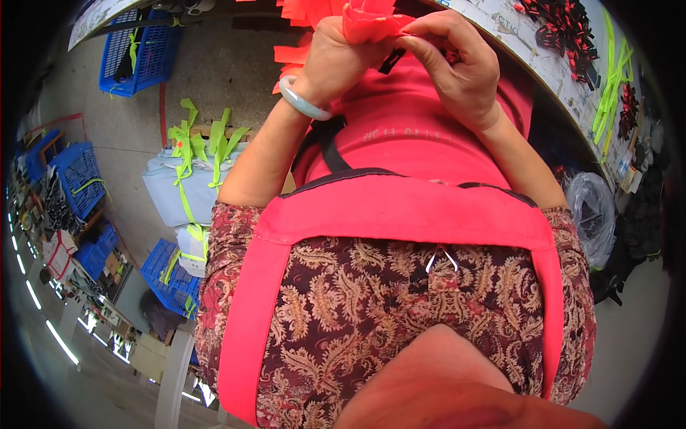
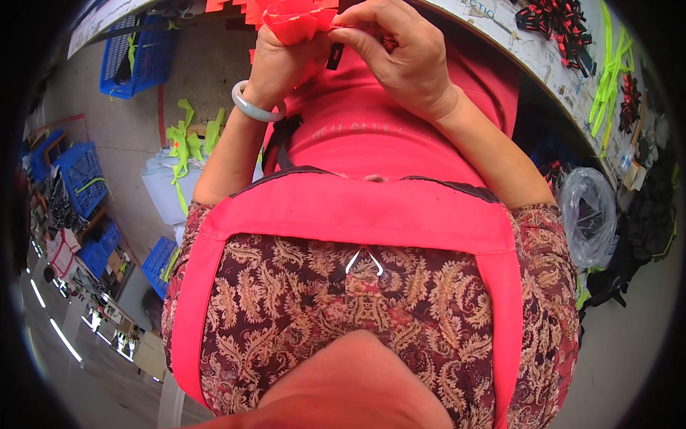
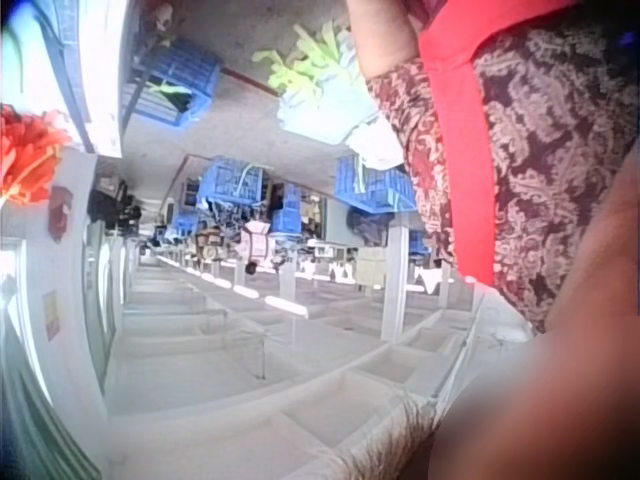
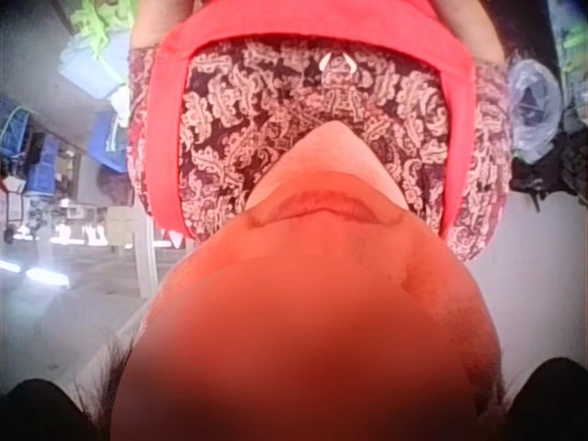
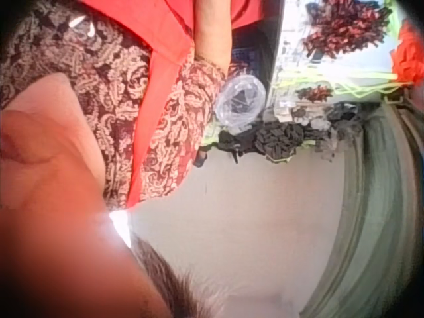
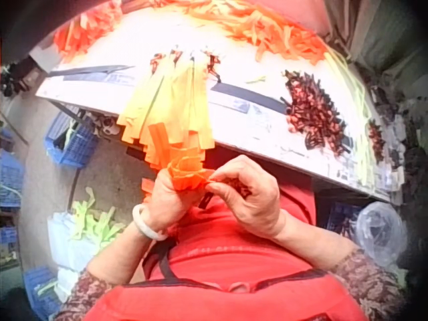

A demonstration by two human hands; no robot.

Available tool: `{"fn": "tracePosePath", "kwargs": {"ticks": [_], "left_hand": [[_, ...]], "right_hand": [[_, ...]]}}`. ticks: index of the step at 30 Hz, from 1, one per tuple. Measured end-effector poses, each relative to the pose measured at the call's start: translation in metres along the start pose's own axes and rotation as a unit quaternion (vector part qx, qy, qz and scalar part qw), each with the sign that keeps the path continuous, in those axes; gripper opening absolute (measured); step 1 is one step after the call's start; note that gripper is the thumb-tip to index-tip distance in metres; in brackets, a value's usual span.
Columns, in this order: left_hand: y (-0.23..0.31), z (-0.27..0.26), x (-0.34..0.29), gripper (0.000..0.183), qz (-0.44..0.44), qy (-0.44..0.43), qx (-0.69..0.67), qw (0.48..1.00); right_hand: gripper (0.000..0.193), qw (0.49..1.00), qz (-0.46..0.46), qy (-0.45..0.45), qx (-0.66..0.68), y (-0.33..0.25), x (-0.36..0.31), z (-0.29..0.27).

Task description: Manually gathering and securing fabric strips with plastic ties to create tassels.

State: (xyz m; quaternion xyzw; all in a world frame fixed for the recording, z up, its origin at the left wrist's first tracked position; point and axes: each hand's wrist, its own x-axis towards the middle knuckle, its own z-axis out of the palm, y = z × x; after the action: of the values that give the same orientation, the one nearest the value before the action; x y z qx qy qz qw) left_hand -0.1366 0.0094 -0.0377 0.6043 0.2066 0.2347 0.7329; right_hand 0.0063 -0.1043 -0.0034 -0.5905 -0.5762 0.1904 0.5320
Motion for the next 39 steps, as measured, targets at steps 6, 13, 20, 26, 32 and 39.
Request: {"fn": "tracePosePath", "kwargs": {"ticks": [6,13,20,26,32,39], "left_hand": [[0.0,-0.005,0.003,0.011,-0.044,-0.052,0.005,0.998],[-0.013,-0.006,0.002,0.01,-0.014,-0.008,0.012,1.0],[-0.018,-0.007,0.005,0.01,0.006,-0.008,0.041,0.999],[-0.018,-0.007,0.005,0.01,-0.001,-0.011,0.041,0.999],[-0.019,-0.005,0.004,0.011,0.021,0.012,0.023,0.999],[-0.015,-0.003,0.004,0.01,0.029,-0.018,0.052,0.998]], "right_hand": [[0.016,0.999,0.049,-0.007,-0.012,-0.002,-0.005,0.0],[0.012,0.998,0.024,0.008,-0.05,-0.022,0.01,0.003],[0.011,0.997,0.067,0.0,-0.043,-0.021,0.011,0.003],[0.012,0.996,0.071,-0.019,-0.056,-0.021,0.009,0.0],[0.013,0.997,0.056,0.003,-0.046,-0.02,0.012,0.004],[0.015,0.999,0.023,0.003,-0.043,-0.024,0.012,0.005]]}}
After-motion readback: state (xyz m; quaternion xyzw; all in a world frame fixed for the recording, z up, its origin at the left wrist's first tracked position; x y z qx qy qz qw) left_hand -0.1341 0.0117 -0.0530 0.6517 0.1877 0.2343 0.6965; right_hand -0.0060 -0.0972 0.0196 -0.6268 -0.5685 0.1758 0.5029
